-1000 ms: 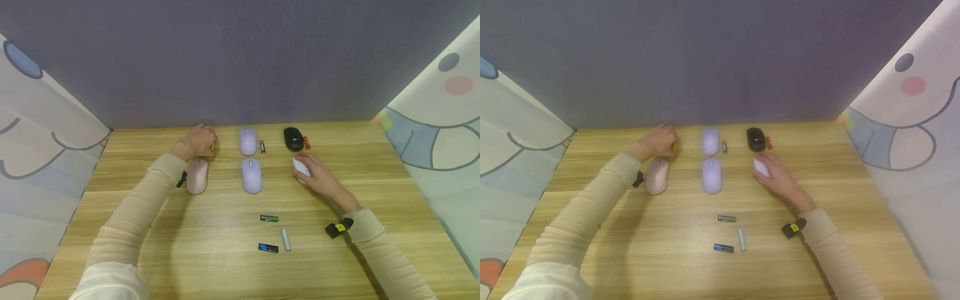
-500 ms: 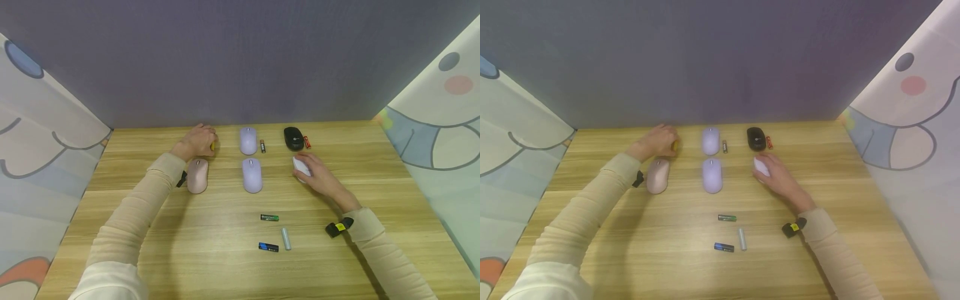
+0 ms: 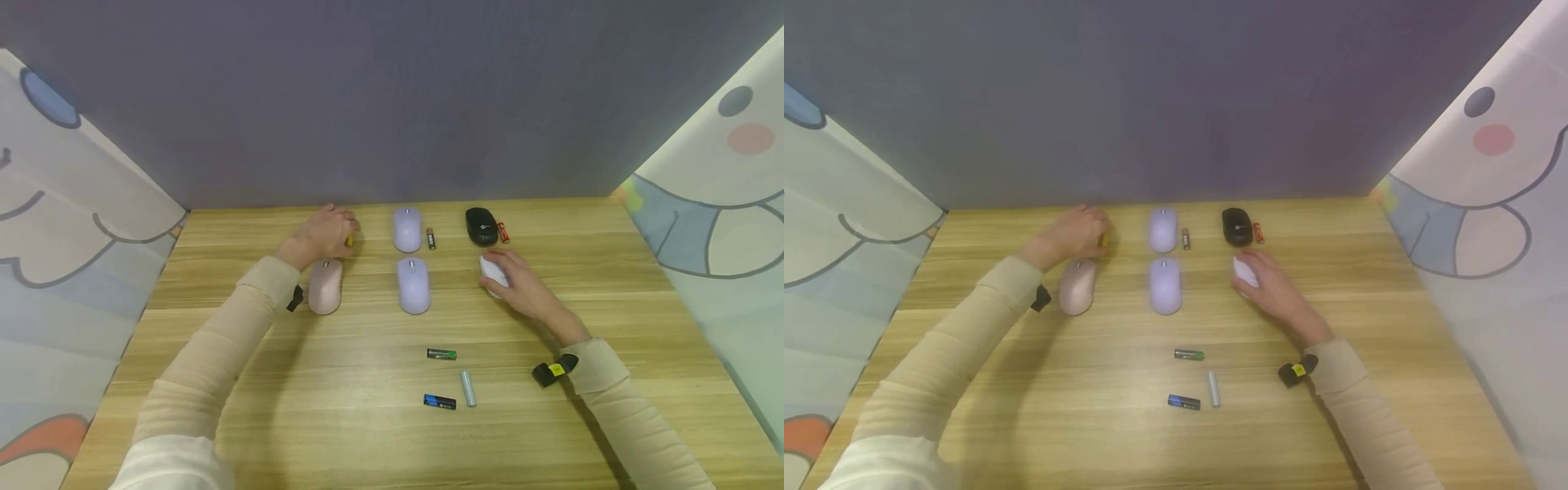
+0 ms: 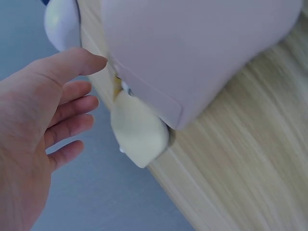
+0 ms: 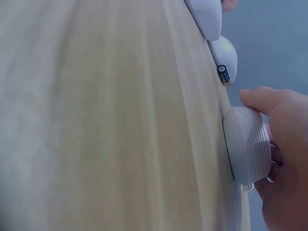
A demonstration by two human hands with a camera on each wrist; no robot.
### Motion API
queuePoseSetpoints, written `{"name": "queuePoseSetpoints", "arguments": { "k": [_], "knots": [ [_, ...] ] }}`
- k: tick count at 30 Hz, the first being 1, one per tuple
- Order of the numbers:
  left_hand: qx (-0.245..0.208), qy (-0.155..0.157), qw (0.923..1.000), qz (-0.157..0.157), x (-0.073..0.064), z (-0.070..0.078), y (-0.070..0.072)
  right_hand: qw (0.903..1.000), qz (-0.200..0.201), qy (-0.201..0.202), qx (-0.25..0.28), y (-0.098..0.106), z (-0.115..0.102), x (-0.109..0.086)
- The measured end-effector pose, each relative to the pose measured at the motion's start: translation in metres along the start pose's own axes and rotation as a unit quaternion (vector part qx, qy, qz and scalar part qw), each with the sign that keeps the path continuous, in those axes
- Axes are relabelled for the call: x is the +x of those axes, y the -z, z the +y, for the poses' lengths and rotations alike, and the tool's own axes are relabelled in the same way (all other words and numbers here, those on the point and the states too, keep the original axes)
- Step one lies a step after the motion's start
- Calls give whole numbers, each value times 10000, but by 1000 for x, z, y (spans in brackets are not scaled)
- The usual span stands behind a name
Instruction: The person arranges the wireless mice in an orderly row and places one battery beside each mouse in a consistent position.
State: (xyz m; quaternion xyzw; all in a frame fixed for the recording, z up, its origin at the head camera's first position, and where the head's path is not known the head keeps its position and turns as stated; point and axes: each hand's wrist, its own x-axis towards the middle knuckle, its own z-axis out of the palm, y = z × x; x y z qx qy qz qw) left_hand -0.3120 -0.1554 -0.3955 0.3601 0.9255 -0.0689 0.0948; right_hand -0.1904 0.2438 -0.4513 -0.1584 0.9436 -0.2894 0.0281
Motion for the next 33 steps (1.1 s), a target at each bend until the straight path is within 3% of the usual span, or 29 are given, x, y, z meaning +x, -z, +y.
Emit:
{"name": "queuePoseSetpoints", "arguments": {
  "k": [5,12,21,29,33],
  "knots": [
    [17,-246,9995,193,-3,13,9,10000,12,-5,-14,0,1,1],
    [170,-791,9952,556,-5,50,26,10000,7,-62,0,0,3,2],
    [703,-1391,9814,1120,-11,85,27,10000,41,-28,44,0,2,2],
    [699,-1580,9823,718,-18,110,29,9999,105,37,29,-1,1,2],
    [939,-1816,9770,600,-21,125,25,9998,177,121,-5,-1,1,2]
  ]
}}
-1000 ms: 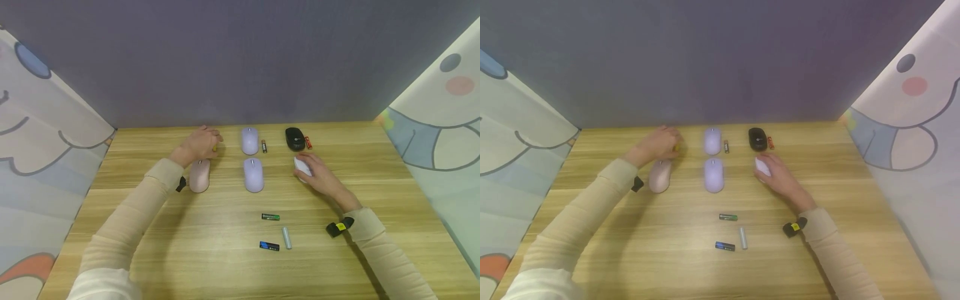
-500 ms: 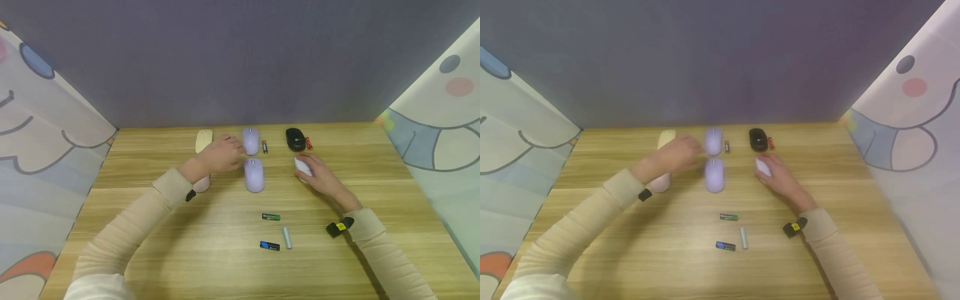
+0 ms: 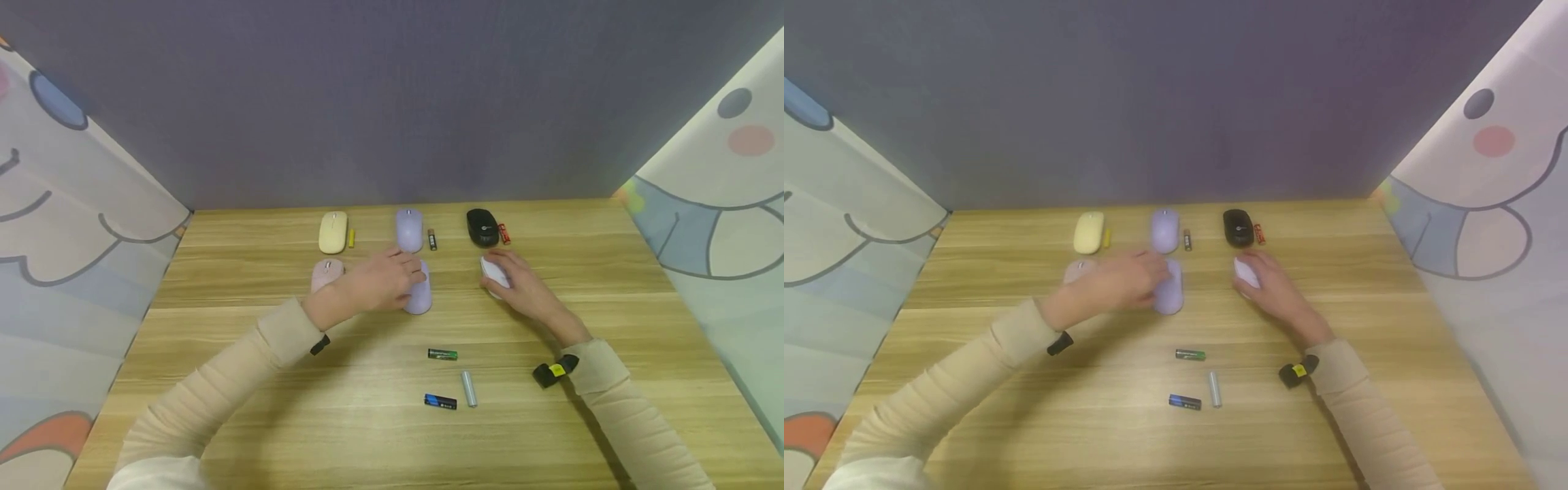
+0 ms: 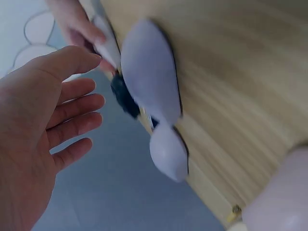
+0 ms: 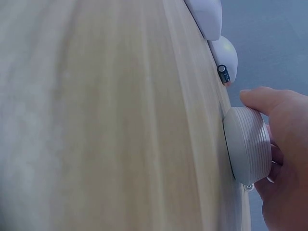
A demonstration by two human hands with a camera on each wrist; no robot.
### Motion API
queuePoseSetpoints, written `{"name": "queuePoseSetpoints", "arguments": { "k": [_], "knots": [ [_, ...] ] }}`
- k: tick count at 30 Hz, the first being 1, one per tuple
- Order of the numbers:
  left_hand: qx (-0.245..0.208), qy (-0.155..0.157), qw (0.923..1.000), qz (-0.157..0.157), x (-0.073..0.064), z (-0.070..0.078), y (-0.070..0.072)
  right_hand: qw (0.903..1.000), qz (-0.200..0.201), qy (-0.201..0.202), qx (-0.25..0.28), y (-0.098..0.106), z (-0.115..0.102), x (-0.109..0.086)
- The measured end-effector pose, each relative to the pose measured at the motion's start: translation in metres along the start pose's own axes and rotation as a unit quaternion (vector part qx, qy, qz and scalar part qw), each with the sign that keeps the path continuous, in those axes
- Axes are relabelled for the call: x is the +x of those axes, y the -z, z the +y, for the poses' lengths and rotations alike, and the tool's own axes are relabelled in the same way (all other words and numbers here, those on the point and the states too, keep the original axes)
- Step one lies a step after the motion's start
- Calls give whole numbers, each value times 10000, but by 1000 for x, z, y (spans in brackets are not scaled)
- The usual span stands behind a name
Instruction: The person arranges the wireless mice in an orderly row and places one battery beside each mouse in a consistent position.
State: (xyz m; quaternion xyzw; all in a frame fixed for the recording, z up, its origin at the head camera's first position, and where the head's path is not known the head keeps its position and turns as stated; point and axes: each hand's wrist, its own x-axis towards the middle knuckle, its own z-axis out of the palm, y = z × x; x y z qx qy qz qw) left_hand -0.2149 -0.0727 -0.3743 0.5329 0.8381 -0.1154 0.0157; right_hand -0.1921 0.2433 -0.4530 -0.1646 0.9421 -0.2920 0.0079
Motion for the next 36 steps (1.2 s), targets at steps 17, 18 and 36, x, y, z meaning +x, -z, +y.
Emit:
{"name": "queuePoseSetpoints", "arguments": {
  "k": [17,18,36],
  "knots": [
    [276,-973,9947,178,1,58,-11,9999,-65,-113,59,0,0,0],
    [262,-997,9944,213,1,59,-12,9999,-63,-111,67,0,0,0],
    [492,-1521,9871,115,0,88,-17,9998,-45,-62,178,1,-1,0]
  ]
}}
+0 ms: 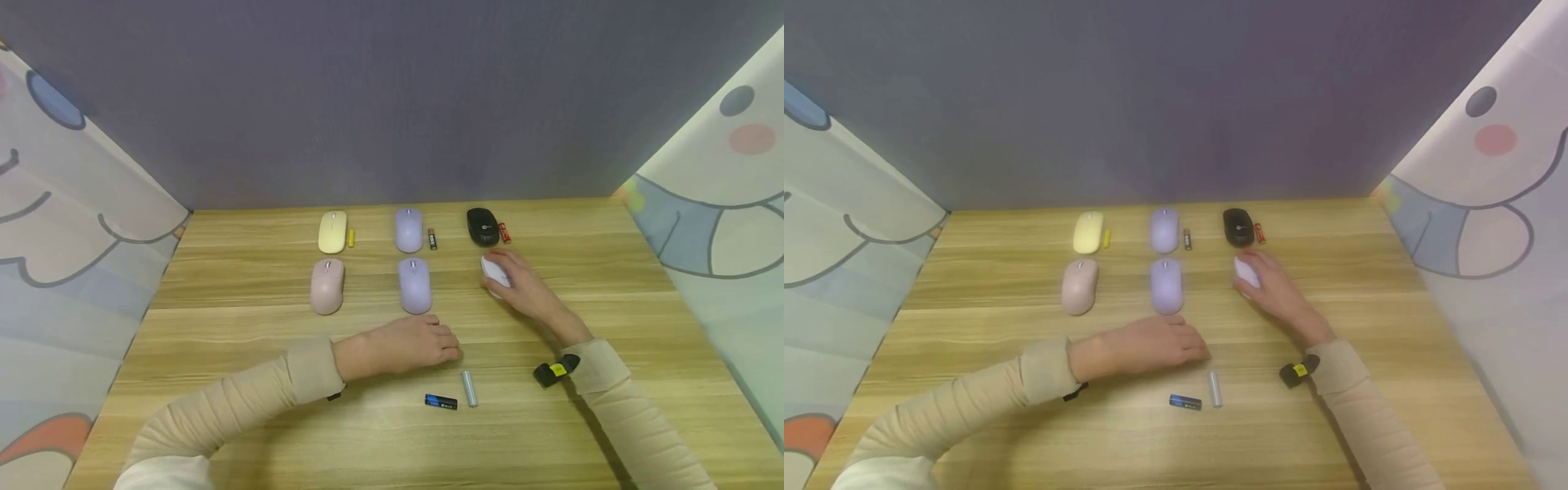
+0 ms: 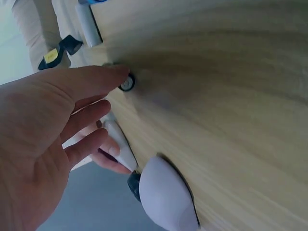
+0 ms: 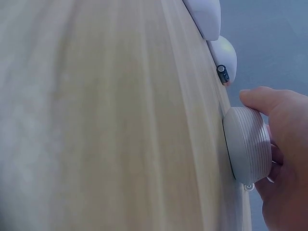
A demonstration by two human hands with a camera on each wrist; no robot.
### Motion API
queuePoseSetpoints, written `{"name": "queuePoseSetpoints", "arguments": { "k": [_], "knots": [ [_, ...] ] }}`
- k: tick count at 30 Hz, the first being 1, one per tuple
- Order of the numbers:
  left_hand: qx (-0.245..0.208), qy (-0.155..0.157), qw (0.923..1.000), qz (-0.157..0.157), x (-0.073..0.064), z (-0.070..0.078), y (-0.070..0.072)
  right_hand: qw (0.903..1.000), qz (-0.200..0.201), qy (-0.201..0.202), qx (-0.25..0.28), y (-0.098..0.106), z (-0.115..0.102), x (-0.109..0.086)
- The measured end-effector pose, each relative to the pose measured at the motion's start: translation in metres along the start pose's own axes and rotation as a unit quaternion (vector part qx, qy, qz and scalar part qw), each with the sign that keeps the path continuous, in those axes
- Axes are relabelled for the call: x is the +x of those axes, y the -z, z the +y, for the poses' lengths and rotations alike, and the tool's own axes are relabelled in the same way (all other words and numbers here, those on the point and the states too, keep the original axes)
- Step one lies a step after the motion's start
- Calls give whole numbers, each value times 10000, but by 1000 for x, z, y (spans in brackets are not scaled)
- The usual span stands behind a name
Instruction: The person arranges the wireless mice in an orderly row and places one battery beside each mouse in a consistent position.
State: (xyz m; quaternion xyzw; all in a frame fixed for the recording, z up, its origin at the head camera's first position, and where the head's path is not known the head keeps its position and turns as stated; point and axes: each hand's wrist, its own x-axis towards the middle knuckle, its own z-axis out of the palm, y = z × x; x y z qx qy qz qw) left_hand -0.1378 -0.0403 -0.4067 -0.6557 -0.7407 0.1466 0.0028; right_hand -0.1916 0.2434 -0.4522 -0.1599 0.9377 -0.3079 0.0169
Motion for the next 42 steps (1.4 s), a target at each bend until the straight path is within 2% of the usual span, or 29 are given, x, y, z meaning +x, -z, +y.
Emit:
{"name": "queuePoseSetpoints", "arguments": {
  "k": [7,16,25,30,38,42],
  "knots": [
    [39,-212,9994,-275,4,7,-3,10000,44,73,-25,-1,1,1],
    [-61,-144,9993,-346,3,8,-7,9999,115,69,3,-3,3,0],
    [-351,175,9986,-345,-2,7,-6,9999,101,38,18,-3,3,0],
    [-353,339,9982,-352,-3,6,-4,9999,99,14,16,-2,2,0],
    [-831,518,9947,-313,-3,1,-6,10000,44,-20,-10,-2,2,0],
    [-1053,637,9923,-118,-8,-6,-5,10000,61,-16,5,-2,2,0]
  ]
}}
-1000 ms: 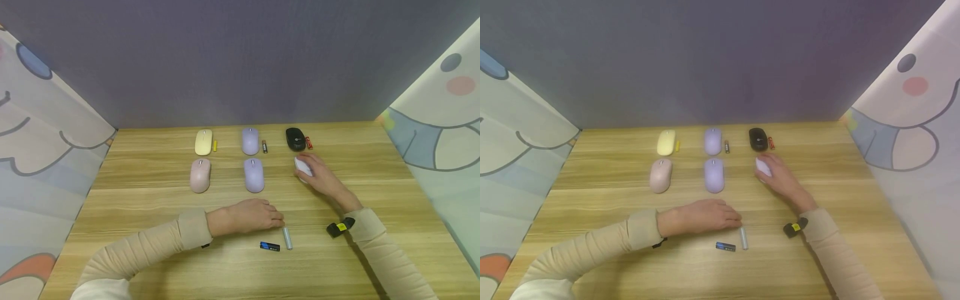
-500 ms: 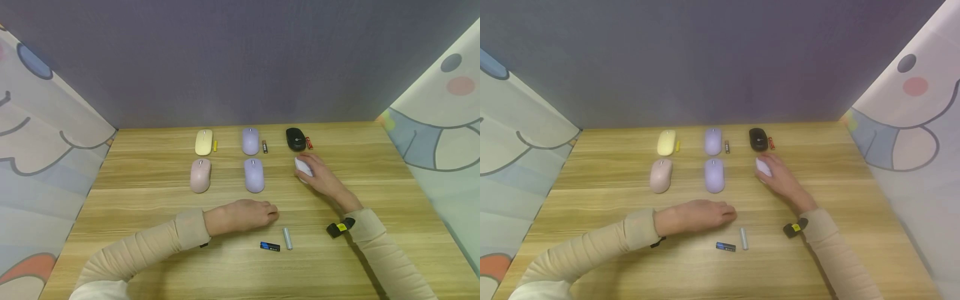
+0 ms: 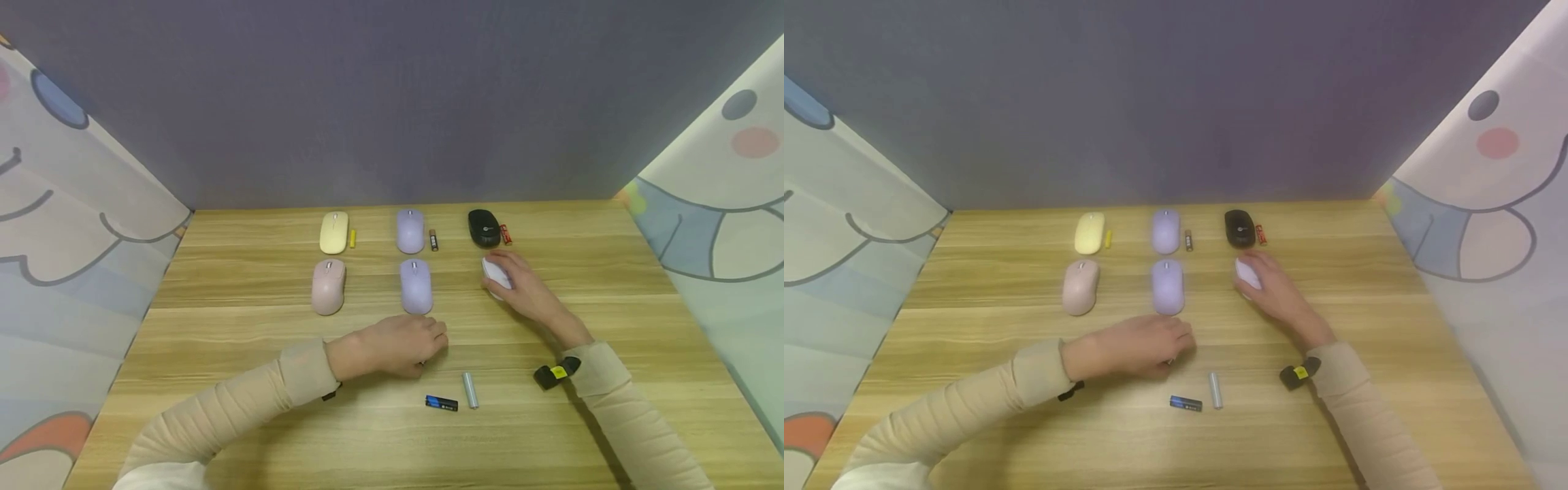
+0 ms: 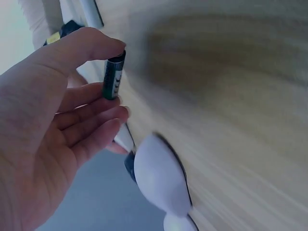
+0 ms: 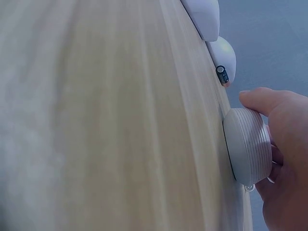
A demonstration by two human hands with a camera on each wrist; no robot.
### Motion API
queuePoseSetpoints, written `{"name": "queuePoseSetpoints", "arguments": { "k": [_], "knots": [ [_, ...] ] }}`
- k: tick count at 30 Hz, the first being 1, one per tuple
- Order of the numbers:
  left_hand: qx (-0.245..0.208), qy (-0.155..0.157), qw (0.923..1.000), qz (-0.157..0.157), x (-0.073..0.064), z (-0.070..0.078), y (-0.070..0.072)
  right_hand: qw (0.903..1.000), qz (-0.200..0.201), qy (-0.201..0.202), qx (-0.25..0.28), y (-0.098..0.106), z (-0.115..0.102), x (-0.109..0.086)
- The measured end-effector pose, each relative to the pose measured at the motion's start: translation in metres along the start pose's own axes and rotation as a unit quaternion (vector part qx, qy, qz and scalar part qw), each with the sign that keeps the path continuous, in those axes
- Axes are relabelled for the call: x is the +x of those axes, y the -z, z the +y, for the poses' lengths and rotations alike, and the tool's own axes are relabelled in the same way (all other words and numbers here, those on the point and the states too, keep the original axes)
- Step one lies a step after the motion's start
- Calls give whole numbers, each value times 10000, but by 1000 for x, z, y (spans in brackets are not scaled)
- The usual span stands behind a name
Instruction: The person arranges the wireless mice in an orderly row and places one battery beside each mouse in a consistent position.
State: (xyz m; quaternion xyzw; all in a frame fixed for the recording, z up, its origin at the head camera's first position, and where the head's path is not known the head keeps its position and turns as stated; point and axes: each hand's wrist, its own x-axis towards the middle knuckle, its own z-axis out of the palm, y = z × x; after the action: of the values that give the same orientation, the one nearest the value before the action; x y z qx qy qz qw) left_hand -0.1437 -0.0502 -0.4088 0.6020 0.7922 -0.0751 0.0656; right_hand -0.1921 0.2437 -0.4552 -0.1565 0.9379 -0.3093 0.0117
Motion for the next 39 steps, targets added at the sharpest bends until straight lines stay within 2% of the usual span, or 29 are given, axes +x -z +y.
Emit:
{"name": "queuePoseSetpoints", "arguments": {
  "k": [4,8,17,21,26,39],
  "knots": [
    [-4,88,9994,340,-6,-10,3,10000,42,53,-4,0,0,0],
    [30,181,9983,547,-13,-20,5,10000,42,64,-28,0,1,0],
    [-541,558,9905,1138,-35,-45,8,10000,-27,-4,-22,0,1,0],
    [-668,832,9877,1144,-44,-57,5,10000,-25,-25,-25,0,2,0],
    [-551,1212,9857,1029,-53,-67,-3,10000,-9,-4,-32,-1,3,0],
    [-512,1709,9761,1241,-73,-85,-24,10000,19,18,-24,0,0,0]
  ]
}}
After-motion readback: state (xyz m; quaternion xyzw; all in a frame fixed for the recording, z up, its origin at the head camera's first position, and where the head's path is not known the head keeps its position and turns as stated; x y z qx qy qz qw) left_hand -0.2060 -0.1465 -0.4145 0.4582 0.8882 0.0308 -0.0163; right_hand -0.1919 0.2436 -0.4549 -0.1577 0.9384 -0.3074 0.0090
